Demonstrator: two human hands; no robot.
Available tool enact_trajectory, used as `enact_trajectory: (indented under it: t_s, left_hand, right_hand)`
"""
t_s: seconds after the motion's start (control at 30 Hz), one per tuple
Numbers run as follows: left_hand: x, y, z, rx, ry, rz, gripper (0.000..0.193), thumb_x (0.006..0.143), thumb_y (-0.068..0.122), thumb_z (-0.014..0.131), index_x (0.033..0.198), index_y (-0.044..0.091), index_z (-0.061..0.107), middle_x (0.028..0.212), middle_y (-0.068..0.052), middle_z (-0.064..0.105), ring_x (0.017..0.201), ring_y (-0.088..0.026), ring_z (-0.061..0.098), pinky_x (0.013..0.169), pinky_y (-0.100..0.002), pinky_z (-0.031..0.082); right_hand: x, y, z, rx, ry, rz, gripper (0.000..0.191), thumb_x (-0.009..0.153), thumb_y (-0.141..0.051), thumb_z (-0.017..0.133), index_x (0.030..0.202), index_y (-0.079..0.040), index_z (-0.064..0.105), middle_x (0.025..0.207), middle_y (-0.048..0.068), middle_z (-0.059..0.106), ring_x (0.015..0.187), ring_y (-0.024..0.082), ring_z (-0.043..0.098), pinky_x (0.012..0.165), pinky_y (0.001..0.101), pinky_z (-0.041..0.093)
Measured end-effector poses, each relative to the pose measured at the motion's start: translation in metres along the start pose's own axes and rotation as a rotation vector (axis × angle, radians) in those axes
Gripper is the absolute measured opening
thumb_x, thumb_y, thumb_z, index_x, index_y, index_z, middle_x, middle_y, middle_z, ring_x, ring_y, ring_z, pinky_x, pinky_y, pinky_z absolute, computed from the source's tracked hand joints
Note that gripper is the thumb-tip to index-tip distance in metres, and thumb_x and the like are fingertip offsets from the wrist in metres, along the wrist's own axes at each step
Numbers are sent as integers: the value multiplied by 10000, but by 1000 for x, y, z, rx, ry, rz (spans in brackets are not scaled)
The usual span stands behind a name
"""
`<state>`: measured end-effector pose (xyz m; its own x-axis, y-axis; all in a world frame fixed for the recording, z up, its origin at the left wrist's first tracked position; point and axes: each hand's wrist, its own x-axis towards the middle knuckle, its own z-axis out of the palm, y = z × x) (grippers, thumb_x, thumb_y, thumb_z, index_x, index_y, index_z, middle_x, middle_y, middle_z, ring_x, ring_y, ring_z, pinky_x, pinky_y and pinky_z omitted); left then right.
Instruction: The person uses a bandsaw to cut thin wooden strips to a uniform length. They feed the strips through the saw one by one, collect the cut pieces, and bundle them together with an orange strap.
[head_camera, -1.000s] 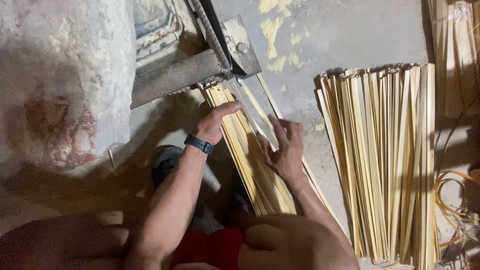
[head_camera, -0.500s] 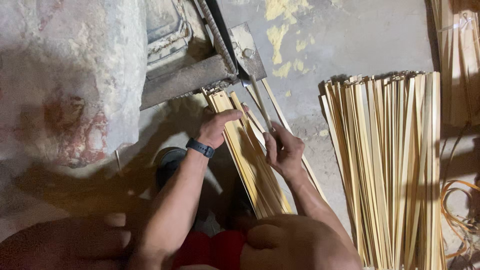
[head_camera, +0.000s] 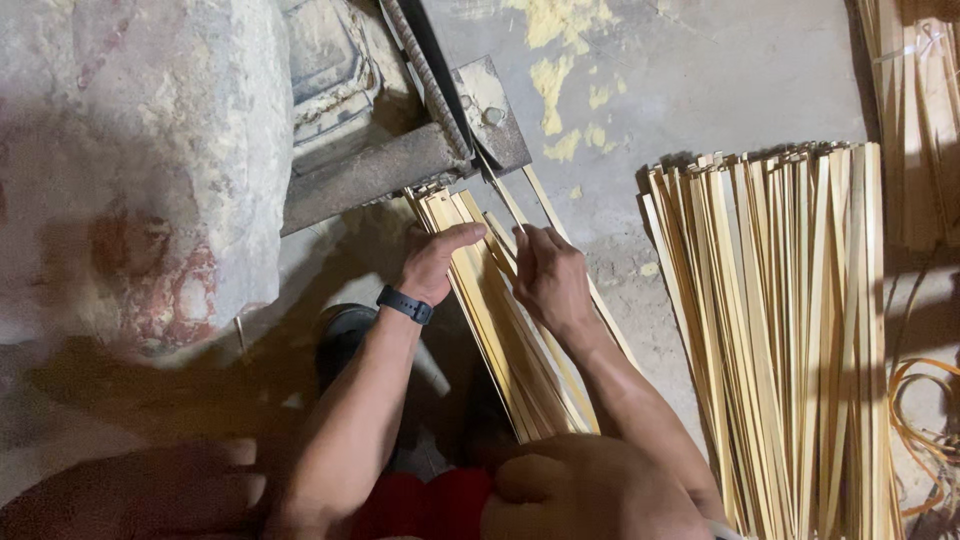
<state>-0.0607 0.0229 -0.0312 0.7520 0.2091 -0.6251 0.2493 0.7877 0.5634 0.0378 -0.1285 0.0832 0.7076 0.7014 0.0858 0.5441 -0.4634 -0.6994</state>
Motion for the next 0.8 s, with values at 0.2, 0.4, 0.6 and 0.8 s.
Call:
enact_trajectory:
  t_s: [0.2, 0.4, 0.6, 0.8]
  left_hand:
    - [6, -8, -2, 26, 129, 131, 431, 827, 180, 805, 1180, -50, 714, 1193, -155, 722, 1143, -251, 633, 1077, -400, 460]
    - [-1, 3, 13, -96, -12, -36, 422, 843, 202, 798, 1190, -24, 716, 1145, -97, 747, 1071, -177, 680, 991, -323, 514]
    - [-17, 18, 32, 4, 73, 127, 374, 793, 97, 854, 1105, -73, 736, 1019, -127, 777, 902, -219, 738, 832, -363, 601]
    - [-9, 13, 19, -153, -134, 91, 375, 798, 28, 756, 1167, 76, 710, 1035, -65, 730, 1005, -173, 693, 920, -320, 579]
  right_hand:
    - [36, -2, 22, 39, -5, -37, 117, 1007, -65, 609, 1066, 29, 645, 833, 226, 655, 654, 410, 647, 596, 489, 523]
    - [7, 0, -3, -32, -75, 13, 213, 882, -18, 622, 1088, 22, 662, 837, 192, 659, 671, 366, 633, 604, 478, 532]
    - [-41, 12, -19, -247, 145, -261, 259, 964, -148, 648, 1167, 11, 661, 877, 157, 642, 640, 266, 636, 548, 373, 557]
    - [-12, 14, 3, -80, 56, -38, 129, 992, -66, 662, 1090, -14, 726, 758, 138, 669, 525, 284, 642, 450, 417, 505]
